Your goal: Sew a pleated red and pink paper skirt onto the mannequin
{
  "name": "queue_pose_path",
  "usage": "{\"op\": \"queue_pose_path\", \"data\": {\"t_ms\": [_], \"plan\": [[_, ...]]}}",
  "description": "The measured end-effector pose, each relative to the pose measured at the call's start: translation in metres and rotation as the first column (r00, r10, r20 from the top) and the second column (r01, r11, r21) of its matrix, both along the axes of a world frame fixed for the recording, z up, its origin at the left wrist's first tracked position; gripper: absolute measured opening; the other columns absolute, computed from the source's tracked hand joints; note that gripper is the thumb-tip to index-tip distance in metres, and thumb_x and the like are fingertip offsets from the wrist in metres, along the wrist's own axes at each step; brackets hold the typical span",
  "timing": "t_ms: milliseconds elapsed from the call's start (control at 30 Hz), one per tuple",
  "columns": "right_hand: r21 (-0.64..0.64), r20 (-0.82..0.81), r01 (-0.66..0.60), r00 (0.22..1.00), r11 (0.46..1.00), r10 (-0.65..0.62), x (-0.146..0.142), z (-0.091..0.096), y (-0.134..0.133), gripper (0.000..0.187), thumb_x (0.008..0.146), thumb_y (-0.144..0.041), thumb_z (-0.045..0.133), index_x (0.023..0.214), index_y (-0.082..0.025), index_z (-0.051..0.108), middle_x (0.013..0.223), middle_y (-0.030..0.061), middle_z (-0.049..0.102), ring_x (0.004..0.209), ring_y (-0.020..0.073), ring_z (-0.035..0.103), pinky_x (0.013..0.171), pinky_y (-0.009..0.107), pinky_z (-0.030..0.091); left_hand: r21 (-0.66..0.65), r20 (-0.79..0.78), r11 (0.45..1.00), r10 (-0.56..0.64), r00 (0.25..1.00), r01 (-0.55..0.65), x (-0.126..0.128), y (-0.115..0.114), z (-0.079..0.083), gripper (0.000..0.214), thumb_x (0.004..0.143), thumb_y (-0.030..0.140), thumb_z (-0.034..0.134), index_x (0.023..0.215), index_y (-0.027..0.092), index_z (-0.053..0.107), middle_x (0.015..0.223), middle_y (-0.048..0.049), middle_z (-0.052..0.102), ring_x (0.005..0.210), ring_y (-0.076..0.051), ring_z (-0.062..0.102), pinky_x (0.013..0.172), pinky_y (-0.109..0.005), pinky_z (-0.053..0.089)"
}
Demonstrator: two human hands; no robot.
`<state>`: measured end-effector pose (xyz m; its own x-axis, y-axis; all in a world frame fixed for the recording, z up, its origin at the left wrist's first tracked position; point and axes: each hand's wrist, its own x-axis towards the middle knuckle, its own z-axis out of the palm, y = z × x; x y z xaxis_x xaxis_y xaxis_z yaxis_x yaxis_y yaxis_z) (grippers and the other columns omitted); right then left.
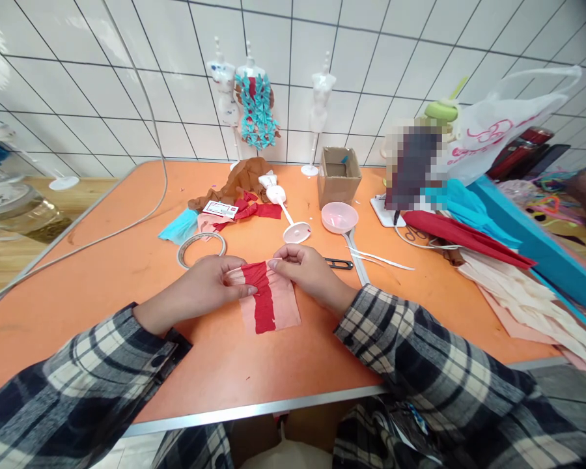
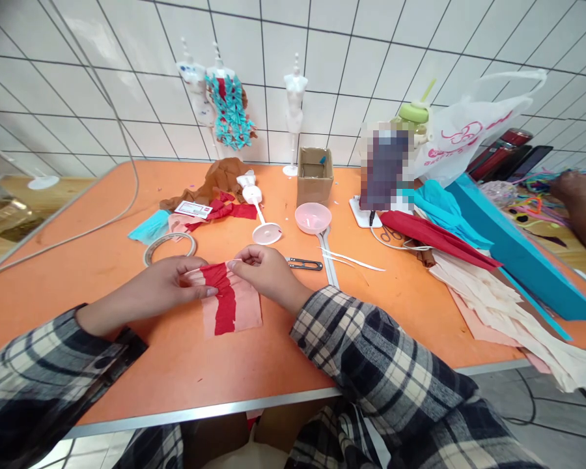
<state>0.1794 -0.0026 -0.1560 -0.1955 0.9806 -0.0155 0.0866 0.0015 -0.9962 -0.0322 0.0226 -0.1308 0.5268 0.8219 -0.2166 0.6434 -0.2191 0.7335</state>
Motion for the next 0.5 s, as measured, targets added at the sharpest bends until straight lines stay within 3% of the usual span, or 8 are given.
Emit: {"op": "queue_pose_path", "data": {"t_ms": [100, 167, 233, 300, 400, 433, 500], "plan": [[0.157, 0.160, 0.043, 0.985, 0.987, -0.069, 0.004, 0.003, -0.001, 0.030, 0.079, -0.034, 0.068, 0.104, -0.020, 0.059, 0.100, 0.0036, 0.067, 0.090, 0.0155, 0.062, 0.076, 0.028, 0.048, 0.061, -0.053, 0.998, -0.012, 0.999, 0.016, -0.001, 0.001, -0.004, 0.043, 0.074, 0.061, 0.066, 0.082, 0.018, 0.066, 0.074, -0.0017, 0.065, 0.069, -0.019, 0.058, 0.063, -0.029, 0.045], [0.247, 0.285, 0.022, 0.954, 0.969, -0.095, 0.008, 0.003, -0.001, 0.044, 0.080, -0.030, 0.069, 0.121, -0.023, 0.054, 0.107, 0.0039, 0.068, 0.093, 0.0157, 0.063, 0.078, 0.029, 0.048, 0.244, -0.119, 0.970, 0.012, 0.993, 0.017, -0.002, 0.003, -0.006, 0.051, 0.071, 0.064, 0.069, 0.096, 0.019, 0.069, 0.092, -0.0058, 0.069, 0.088, -0.026, 0.061, 0.078, -0.036, 0.046], [0.256, 0.420, -0.036, 0.904, 0.966, -0.077, 0.011, 0.002, 0.001, 0.047, 0.082, -0.025, 0.065, 0.127, -0.024, 0.051, 0.097, 0.0008, 0.070, 0.085, 0.0153, 0.063, 0.078, 0.030, 0.046, 0.454, -0.147, 0.891, 0.055, 0.988, 0.018, -0.005, 0.006, -0.006, 0.057, 0.070, 0.065, 0.071, 0.107, 0.022, 0.068, 0.106, -0.0080, 0.068, 0.104, -0.031, 0.058, 0.092, -0.042, 0.041], [0.313, 0.526, -0.060, 0.842, 0.948, -0.120, 0.015, 0.001, 0.005, 0.045, 0.083, -0.020, 0.063, 0.126, -0.022, 0.053, 0.090, 0.0001, 0.069, 0.085, 0.0168, 0.062, 0.080, 0.031, 0.045, 0.563, -0.143, 0.825, 0.037, 0.989, 0.050, -0.008, 0.009, -0.005, 0.044, 0.077, 0.060, 0.067, 0.103, 0.024, 0.071, 0.106, -0.0072, 0.068, 0.107, -0.030, 0.057, 0.099, -0.044, 0.035], [0.505, 0.588, -0.114, 0.771, 0.855, -0.244, 0.020, 0.004, 0.008, 0.031, 0.082, -0.019, 0.063, 0.114, -0.018, 0.061, 0.101, 0.0062, 0.068, 0.100, 0.0208, 0.059, 0.088, 0.033, 0.043, 0.602, -0.169, 0.776, -0.107, 0.980, 0.189, -0.012, 0.012, -0.004, 0.024, 0.088, 0.047, 0.061, 0.085, 0.028, 0.076, 0.093, -0.0038, 0.071, 0.097, -0.026, 0.060, 0.100, -0.045, 0.027], [0.528, 0.614, -0.147, 0.747, 0.836, -0.256, 0.022, 0.007, 0.008, 0.023, 0.083, -0.021, 0.064, 0.106, -0.018, 0.064, 0.102, 0.0071, 0.068, 0.101, 0.0215, 0.059, 0.086, 0.033, 0.043, 0.606, -0.184, 0.761, -0.151, 0.971, 0.233, -0.011, 0.012, -0.004, 0.023, 0.089, 0.044, 0.060, 0.084, 0.030, 0.077, 0.092, -0.0031, 0.072, 0.095, -0.026, 0.061, 0.100, -0.046, 0.026], [0.462, 0.720, -0.227, 0.661, 0.857, -0.214, 0.024, 0.014, 0.004, 0.010, 0.086, -0.026, 0.062, 0.091, -0.019, 0.068, 0.091, 0.0062, 0.069, 0.090, 0.0215, 0.060, 0.076, 0.032, 0.042, 0.607, -0.206, 0.736, -0.218, 0.954, 0.299, -0.007, 0.010, -0.006, 0.023, 0.092, 0.041, 0.057, 0.092, 0.031, 0.078, 0.093, -0.0027, 0.074, 0.092, -0.025, 0.062, 0.097, -0.045, 0.026]]}}
